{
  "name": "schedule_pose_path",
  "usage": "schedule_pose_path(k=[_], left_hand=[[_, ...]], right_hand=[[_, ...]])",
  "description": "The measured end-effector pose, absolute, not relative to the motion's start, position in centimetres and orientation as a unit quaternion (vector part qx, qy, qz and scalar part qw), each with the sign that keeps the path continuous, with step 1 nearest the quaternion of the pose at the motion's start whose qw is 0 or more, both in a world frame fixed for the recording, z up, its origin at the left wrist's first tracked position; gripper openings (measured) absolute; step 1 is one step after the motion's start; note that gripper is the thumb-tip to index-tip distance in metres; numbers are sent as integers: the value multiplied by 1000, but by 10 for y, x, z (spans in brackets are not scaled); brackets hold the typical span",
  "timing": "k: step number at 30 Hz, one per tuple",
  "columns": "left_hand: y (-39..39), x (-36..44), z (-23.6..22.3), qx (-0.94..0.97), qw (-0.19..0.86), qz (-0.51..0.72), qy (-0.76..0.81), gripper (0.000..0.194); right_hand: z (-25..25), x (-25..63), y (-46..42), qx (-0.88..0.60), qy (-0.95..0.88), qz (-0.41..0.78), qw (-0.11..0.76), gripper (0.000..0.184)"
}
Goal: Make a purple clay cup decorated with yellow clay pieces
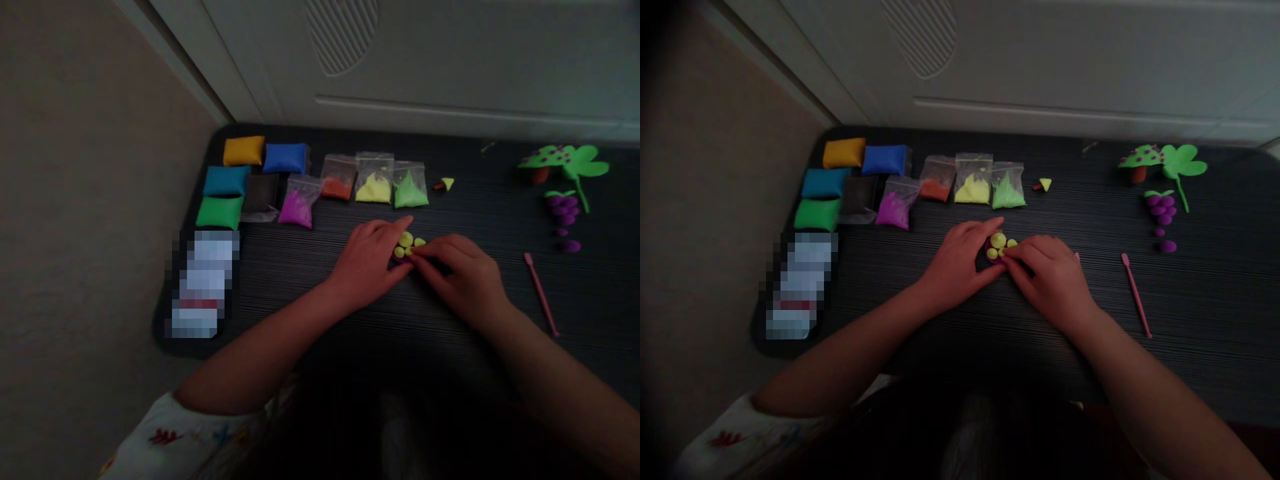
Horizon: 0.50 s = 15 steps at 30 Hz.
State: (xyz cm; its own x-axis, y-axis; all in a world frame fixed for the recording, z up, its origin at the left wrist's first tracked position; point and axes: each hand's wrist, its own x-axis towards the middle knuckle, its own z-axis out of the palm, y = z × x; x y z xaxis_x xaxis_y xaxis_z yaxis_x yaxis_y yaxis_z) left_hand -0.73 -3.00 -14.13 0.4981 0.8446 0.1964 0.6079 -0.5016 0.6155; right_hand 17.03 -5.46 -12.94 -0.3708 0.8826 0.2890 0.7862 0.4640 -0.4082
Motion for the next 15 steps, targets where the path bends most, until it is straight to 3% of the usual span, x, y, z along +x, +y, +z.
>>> schedule_pose_path(k=[15], left_hand=[[-31,-8,-141,831,245,245,435,56]], right_hand=[[-130,170,-54,-502,-827,104,233,12]])
